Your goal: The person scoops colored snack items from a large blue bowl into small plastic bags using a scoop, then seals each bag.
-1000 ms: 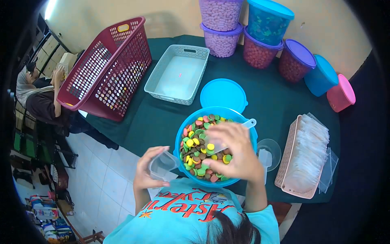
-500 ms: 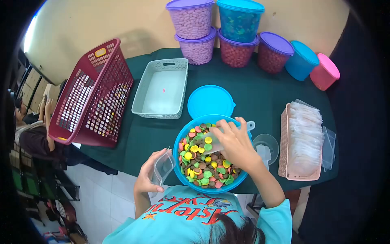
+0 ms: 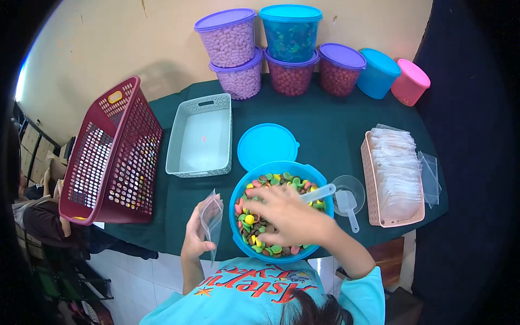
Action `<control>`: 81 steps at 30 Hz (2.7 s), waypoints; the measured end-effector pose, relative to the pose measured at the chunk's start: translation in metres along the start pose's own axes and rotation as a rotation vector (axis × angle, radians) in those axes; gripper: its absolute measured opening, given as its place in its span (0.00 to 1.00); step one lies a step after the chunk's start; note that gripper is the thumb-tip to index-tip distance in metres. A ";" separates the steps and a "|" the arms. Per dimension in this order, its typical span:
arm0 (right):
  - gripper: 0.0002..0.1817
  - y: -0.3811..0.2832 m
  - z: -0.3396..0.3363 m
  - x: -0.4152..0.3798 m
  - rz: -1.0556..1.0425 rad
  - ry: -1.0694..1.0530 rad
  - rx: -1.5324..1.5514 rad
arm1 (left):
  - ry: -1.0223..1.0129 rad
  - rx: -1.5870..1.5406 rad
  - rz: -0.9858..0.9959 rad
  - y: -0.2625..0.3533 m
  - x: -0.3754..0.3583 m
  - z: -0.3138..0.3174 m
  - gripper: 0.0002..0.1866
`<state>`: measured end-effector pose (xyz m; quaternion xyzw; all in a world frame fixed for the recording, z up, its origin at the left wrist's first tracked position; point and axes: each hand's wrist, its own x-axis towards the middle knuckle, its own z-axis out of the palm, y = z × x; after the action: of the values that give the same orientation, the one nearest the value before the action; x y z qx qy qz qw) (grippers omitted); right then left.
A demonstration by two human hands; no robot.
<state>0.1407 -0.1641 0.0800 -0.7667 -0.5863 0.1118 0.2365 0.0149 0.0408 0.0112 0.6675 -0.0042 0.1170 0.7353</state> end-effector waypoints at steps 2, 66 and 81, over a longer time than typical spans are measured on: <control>0.36 0.001 0.020 0.009 -0.075 -0.027 0.036 | 0.012 -0.004 0.012 0.000 0.000 -0.001 0.58; 0.15 0.009 -0.013 -0.017 0.218 -0.015 0.025 | 0.248 0.073 -0.024 -0.015 -0.022 -0.001 0.59; 0.15 0.052 -0.018 -0.035 0.242 0.015 -0.298 | 0.369 0.129 -0.034 -0.013 -0.048 0.020 0.58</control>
<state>0.1823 -0.2118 0.0661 -0.8590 -0.4980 0.0456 0.1096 -0.0259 0.0120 -0.0073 0.6805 0.1492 0.2250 0.6812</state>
